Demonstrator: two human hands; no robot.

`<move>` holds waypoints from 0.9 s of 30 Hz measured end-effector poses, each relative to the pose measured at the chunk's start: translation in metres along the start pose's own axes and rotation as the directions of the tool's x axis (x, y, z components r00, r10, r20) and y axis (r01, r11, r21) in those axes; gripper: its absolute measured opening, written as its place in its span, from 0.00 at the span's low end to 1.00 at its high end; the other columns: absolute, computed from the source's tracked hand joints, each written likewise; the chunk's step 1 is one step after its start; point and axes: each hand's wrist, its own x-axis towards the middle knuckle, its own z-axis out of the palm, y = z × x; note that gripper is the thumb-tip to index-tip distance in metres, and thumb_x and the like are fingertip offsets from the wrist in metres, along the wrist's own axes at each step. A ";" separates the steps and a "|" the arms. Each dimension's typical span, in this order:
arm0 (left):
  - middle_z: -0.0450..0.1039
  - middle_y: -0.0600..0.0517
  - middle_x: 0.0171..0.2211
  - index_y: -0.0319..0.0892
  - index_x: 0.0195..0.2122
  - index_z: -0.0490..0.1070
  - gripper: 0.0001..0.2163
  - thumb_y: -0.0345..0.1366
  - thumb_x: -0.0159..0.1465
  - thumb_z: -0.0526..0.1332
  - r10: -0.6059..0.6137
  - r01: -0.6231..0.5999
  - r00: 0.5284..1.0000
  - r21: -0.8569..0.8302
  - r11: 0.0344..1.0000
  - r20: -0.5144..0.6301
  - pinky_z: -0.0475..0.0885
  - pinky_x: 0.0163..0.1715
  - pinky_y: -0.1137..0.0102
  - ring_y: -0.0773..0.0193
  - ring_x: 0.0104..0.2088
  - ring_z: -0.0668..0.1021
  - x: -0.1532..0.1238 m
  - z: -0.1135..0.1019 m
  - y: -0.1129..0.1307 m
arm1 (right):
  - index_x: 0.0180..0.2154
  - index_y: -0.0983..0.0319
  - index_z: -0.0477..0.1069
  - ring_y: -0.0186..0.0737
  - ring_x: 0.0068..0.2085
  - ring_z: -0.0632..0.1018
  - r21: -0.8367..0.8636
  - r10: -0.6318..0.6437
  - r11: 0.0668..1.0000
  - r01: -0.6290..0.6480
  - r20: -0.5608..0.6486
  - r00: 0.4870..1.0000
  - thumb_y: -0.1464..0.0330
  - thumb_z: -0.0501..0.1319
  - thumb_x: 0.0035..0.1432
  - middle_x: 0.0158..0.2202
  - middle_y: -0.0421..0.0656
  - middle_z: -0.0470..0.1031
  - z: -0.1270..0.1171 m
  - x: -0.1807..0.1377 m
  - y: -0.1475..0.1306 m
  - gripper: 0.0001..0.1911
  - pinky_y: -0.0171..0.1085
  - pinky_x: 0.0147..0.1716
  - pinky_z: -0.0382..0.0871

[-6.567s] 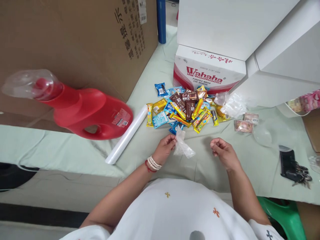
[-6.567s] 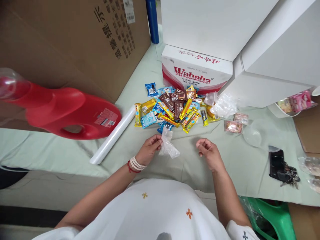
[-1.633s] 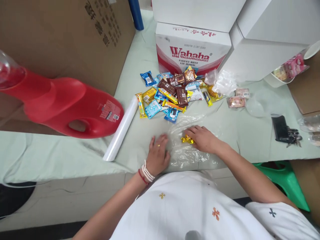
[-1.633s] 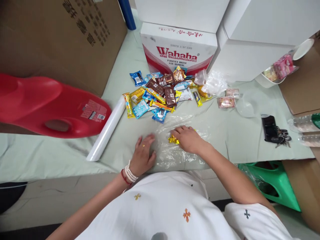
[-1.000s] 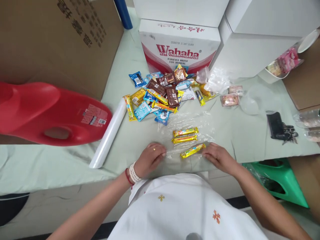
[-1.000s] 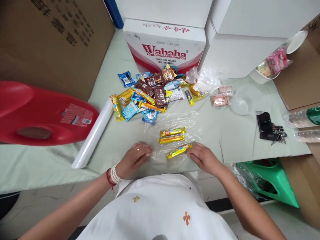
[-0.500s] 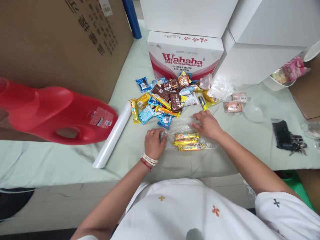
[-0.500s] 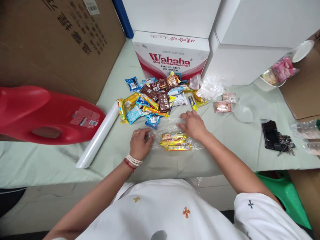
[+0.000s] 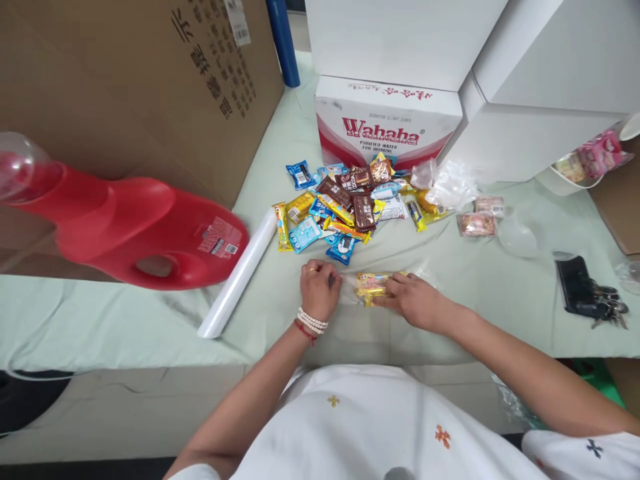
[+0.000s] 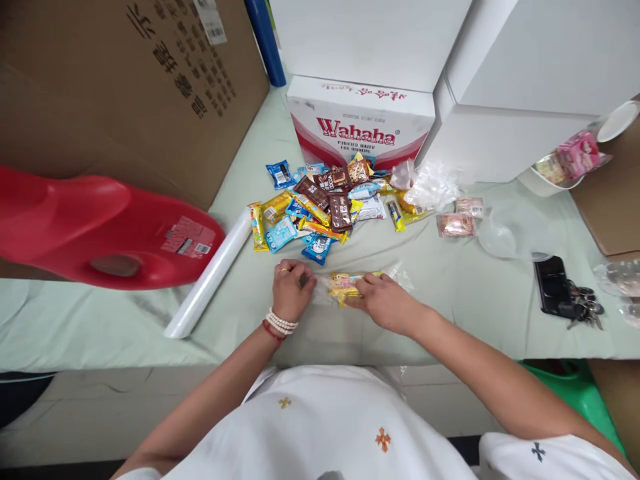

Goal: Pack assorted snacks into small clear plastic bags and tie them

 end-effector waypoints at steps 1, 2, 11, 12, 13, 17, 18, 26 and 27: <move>0.71 0.45 0.39 0.43 0.29 0.71 0.05 0.34 0.61 0.63 0.013 -0.013 1.000 -0.048 0.999 -0.002 0.72 0.46 0.56 0.52 0.43 0.74 -0.001 -0.005 -0.002 | 0.60 0.50 0.73 0.46 0.44 0.67 -0.003 0.028 1.000 -0.028 -0.007 1.000 0.74 0.55 0.68 0.44 0.49 0.72 0.006 -0.005 -0.002 0.24 0.39 0.41 0.61; 0.71 0.46 0.38 0.44 0.29 0.70 0.05 0.34 0.61 0.62 0.025 -0.024 1.000 -0.101 0.995 0.008 0.72 0.45 0.58 0.53 0.42 0.74 -0.002 -0.011 -0.003 | 0.62 0.49 0.72 0.46 0.45 0.67 0.002 0.052 0.999 -0.052 -0.014 0.999 0.74 0.54 0.68 0.45 0.49 0.71 0.011 -0.009 -0.004 0.25 0.40 0.42 0.61; 0.76 0.55 0.25 0.44 0.34 0.68 0.06 0.39 0.66 0.61 0.016 0.315 0.895 -0.655 0.687 0.446 0.73 0.28 0.70 0.63 0.27 0.80 -0.017 -0.021 0.045 | 0.61 0.53 0.73 0.45 0.42 0.66 0.127 0.082 0.989 -0.075 -0.050 0.995 0.75 0.52 0.68 0.42 0.48 0.69 0.023 -0.006 -0.009 0.25 0.41 0.44 0.64; 0.78 0.53 0.28 0.43 0.36 0.71 0.04 0.37 0.66 0.60 0.055 0.257 0.902 -0.635 0.728 0.429 0.75 0.31 0.69 0.62 0.30 0.81 -0.017 -0.012 0.053 | 0.60 0.54 0.74 0.45 0.42 0.67 0.150 0.080 0.986 -0.069 -0.071 0.994 0.76 0.52 0.68 0.41 0.48 0.70 0.022 -0.006 -0.009 0.25 0.41 0.44 0.65; 0.80 0.51 0.32 0.43 0.38 0.73 0.05 0.34 0.66 0.58 0.101 0.167 0.913 -0.590 0.790 0.394 0.77 0.35 0.66 0.61 0.34 0.82 -0.016 -0.004 0.060 | 0.59 0.54 0.74 0.46 0.43 0.68 0.188 0.074 0.981 -0.055 -0.096 0.993 0.76 0.52 0.68 0.42 0.48 0.71 0.021 -0.007 -0.008 0.25 0.42 0.45 0.66; 0.80 0.44 0.48 0.42 0.46 0.78 0.12 0.28 0.66 0.57 0.325 -0.275 0.911 -0.214 0.937 0.254 0.74 0.51 0.56 0.52 0.49 0.79 -0.019 0.016 0.074 | 0.58 0.55 0.74 0.45 0.49 0.73 0.384 0.196 0.919 -0.088 -0.253 0.947 0.75 0.50 0.68 0.48 0.49 0.76 0.018 -0.017 -0.002 0.24 0.44 0.51 0.69; 0.80 0.43 0.50 0.42 0.47 0.78 0.12 0.29 0.67 0.57 0.358 -0.335 0.901 -0.129 0.933 0.246 0.73 0.52 0.54 0.51 0.51 0.77 -0.020 0.017 0.075 | 0.58 0.55 0.74 0.47 0.50 0.73 0.393 0.325 0.900 -0.190 -0.314 0.892 0.72 0.51 0.69 0.50 0.49 0.76 0.020 -0.020 0.000 0.22 0.47 0.52 0.69; 0.79 0.45 0.51 0.44 0.48 0.76 0.12 0.31 0.72 0.54 0.488 -0.513 0.844 0.075 0.855 0.222 0.65 0.56 0.51 0.51 0.60 0.72 -0.027 0.023 0.069 | 0.42 0.59 0.75 0.48 0.43 0.76 0.419 0.796 0.604 -0.677 -0.275 0.540 0.61 0.58 0.66 0.46 0.50 0.73 0.035 -0.046 0.014 0.11 0.44 0.42 0.73; 0.79 0.45 0.51 0.44 0.48 0.76 0.11 0.30 0.72 0.54 0.497 -0.526 0.836 0.079 0.847 0.231 0.66 0.55 0.52 0.52 0.60 0.72 -0.027 0.025 0.068 | 0.40 0.59 0.74 0.45 0.39 0.76 0.451 0.798 0.598 -0.663 -0.257 0.545 0.62 0.56 0.67 0.43 0.48 0.73 0.029 -0.043 0.012 0.10 0.41 0.39 0.72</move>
